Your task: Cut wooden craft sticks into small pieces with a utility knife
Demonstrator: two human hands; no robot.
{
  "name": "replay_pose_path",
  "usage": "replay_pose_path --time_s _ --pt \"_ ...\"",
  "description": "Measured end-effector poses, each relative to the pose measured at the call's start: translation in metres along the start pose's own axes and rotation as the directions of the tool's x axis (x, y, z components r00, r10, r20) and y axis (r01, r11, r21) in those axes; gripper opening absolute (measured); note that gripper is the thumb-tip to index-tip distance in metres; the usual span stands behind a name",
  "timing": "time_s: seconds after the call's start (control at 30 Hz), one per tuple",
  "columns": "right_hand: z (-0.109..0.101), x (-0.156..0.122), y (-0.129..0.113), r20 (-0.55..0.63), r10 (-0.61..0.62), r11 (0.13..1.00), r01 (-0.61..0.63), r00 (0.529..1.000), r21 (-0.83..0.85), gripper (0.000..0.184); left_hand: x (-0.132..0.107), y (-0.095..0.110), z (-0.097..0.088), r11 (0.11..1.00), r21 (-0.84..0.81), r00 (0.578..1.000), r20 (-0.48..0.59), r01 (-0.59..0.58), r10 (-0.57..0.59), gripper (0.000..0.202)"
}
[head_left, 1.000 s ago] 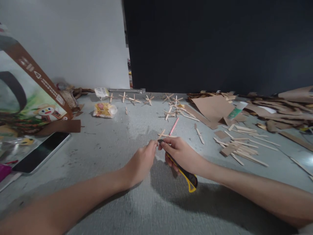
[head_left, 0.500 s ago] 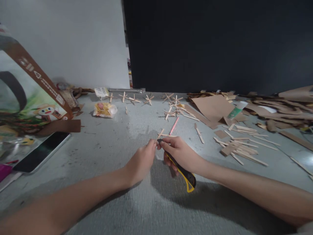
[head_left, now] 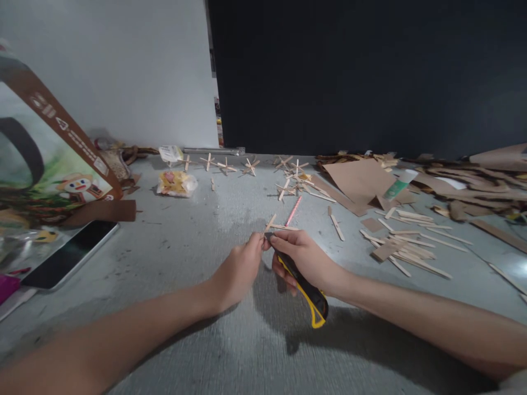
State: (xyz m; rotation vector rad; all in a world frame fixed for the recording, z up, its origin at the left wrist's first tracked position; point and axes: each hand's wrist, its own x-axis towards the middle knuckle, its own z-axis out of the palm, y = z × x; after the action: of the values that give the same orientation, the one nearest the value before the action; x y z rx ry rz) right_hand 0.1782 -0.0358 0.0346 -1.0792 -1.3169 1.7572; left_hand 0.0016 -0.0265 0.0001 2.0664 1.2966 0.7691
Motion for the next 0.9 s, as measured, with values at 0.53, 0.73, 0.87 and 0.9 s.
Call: replay_pose_path --time_s 0.53,0.73,0.87,0.9 --pt "0.0004 -0.0009 -0.0013 0.032 0.018 0.991 -0.022 0.999 0.129 0.034 0.0012 -0.0054 0.0021 0.999 0.027 0.999 -0.009 -0.031 0.031 0.023" --pt "-0.0018 0.0009 -0.0007 0.061 0.018 0.987 -0.028 0.998 0.16 0.035 0.0013 -0.0046 0.0019 0.999 0.024 0.999 -0.025 -0.037 0.037 0.022" --pt "-0.0029 0.0011 -0.001 0.065 0.028 0.982 -0.04 0.997 0.184 0.036 0.001 -0.0035 0.0017 1.0 0.019 1.0 -0.019 -0.022 0.022 0.023" --pt "-0.0031 0.001 -0.0012 0.066 0.032 0.982 -0.044 0.997 0.183 0.037 0.001 -0.003 0.0016 1.0 0.014 1.0 -0.016 -0.018 0.018 0.023"
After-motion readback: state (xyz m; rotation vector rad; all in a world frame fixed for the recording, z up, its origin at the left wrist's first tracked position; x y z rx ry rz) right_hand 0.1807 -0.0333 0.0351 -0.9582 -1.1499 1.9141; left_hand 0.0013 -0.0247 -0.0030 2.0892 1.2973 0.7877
